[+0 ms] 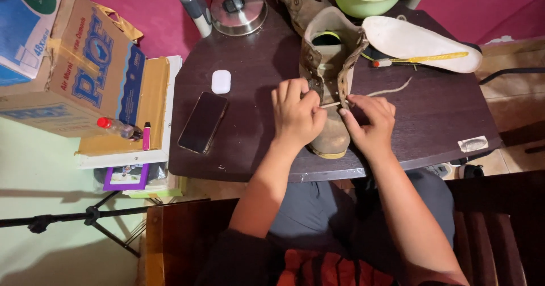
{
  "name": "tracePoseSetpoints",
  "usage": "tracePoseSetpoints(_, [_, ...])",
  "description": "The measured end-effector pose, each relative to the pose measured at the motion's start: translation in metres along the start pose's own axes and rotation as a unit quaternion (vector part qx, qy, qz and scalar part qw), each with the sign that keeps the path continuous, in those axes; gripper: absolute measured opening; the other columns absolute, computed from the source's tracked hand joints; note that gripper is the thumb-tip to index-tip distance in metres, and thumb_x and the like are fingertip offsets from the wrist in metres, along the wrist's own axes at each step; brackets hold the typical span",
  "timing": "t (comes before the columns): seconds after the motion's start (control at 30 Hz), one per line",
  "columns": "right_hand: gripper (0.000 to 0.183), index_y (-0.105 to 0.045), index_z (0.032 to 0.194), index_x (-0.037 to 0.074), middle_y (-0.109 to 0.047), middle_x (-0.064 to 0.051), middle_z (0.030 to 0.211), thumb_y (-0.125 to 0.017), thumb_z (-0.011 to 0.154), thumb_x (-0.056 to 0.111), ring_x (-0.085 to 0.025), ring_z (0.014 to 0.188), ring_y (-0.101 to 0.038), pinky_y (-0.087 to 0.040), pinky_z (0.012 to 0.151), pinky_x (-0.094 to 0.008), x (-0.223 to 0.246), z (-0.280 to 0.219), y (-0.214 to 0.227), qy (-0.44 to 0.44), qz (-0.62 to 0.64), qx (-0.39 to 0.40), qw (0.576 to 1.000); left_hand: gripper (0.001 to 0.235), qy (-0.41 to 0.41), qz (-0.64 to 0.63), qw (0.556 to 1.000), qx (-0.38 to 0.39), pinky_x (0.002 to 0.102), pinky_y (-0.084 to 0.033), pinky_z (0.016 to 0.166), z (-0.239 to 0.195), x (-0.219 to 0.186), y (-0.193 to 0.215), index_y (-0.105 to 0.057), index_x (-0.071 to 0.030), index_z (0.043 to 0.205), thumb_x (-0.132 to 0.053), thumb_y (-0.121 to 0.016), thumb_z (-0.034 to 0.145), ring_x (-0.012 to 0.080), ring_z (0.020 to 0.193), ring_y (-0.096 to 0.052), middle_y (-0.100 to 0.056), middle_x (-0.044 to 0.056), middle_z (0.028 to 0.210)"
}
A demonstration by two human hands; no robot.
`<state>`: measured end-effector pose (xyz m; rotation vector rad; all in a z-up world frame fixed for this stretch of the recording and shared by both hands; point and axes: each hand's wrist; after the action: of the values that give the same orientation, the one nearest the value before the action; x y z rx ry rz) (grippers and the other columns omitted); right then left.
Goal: The person removes a shoelace from a brown boot, lays it on the table, and scrubs it with a brush. The person then places the boot aside and continues scrubbing the laces on the table surface.
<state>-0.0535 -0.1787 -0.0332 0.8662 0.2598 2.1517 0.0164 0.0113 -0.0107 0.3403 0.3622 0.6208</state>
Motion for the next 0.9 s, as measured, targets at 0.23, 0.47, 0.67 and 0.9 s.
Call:
tracePoseSetpoints(0.23, [0.023, -0.077, 0.111, 0.01, -0.078, -0.007, 0.108, -0.083, 0.091, 0.02, -0.034, 0.093, -0.07, -0.043, 0.082, -0.042, 0.004, 0.002, 0.0, 0.006, 0.012, -0.01, 1.0, 0.021, -0.039, -0.045, 0.997, 0.052, 0.038, -0.042, 0.072, 0.0, -0.013, -0.01, -0.072, -0.023, 0.098, -0.028, -0.068, 0.078, 0.0217, 0.091, -0.062, -0.06, -0.003, 0.094])
tracePoseSetpoints(0.47, [0.026, -0.077, 0.112, 0.01, -0.078, -0.007, 0.105, -0.086, 0.089, 0.019, -0.033, 0.091, -0.071, -0.046, 0.083, -0.042, -0.001, -0.002, -0.001, 0.003, 0.004, -0.026, 1.0, 0.014, -0.032, -0.005, 0.99, 0.135, 0.04, -0.039, 0.073, -0.001, -0.016, -0.012, -0.072, -0.021, 0.094, -0.031, -0.071, 0.084, 0.0242, 0.096, -0.054, -0.059, -0.002, 0.099])
tracePoseSetpoints(0.67, [0.028, -0.075, 0.113, 0.011, -0.076, -0.006, 0.105, -0.085, 0.089, 0.021, -0.033, 0.094, -0.07, -0.044, 0.083, -0.042, -0.001, -0.001, -0.002, -0.017, 0.005, -0.009, 1.0, 0.011, -0.029, -0.063, 0.993, 0.095, 0.041, -0.042, 0.067, 0.01, -0.018, -0.01, -0.058, -0.015, 0.073, -0.021, -0.065, 0.078, 0.0273, 0.089, -0.055, -0.051, 0.001, 0.09])
tracePoseSetpoints(0.9, [0.028, -0.075, 0.114, 0.012, -0.074, -0.004, 0.103, -0.083, 0.089, 0.024, -0.031, 0.094, -0.067, -0.04, 0.085, -0.041, -0.009, -0.003, -0.001, -0.027, 0.002, 0.012, 1.0, 0.011, 0.034, -0.19, 0.98, -0.045, 0.037, -0.045, 0.066, 0.008, -0.004, -0.001, -0.047, -0.013, 0.064, -0.008, -0.05, 0.074, 0.0276, 0.074, -0.054, -0.048, 0.002, 0.08])
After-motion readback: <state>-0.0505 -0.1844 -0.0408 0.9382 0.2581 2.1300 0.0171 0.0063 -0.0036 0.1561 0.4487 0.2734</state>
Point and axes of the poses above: each hand's wrist, its own z-axis towards the middle knuckle, its own y-axis out of the back of the hand, x = y × z
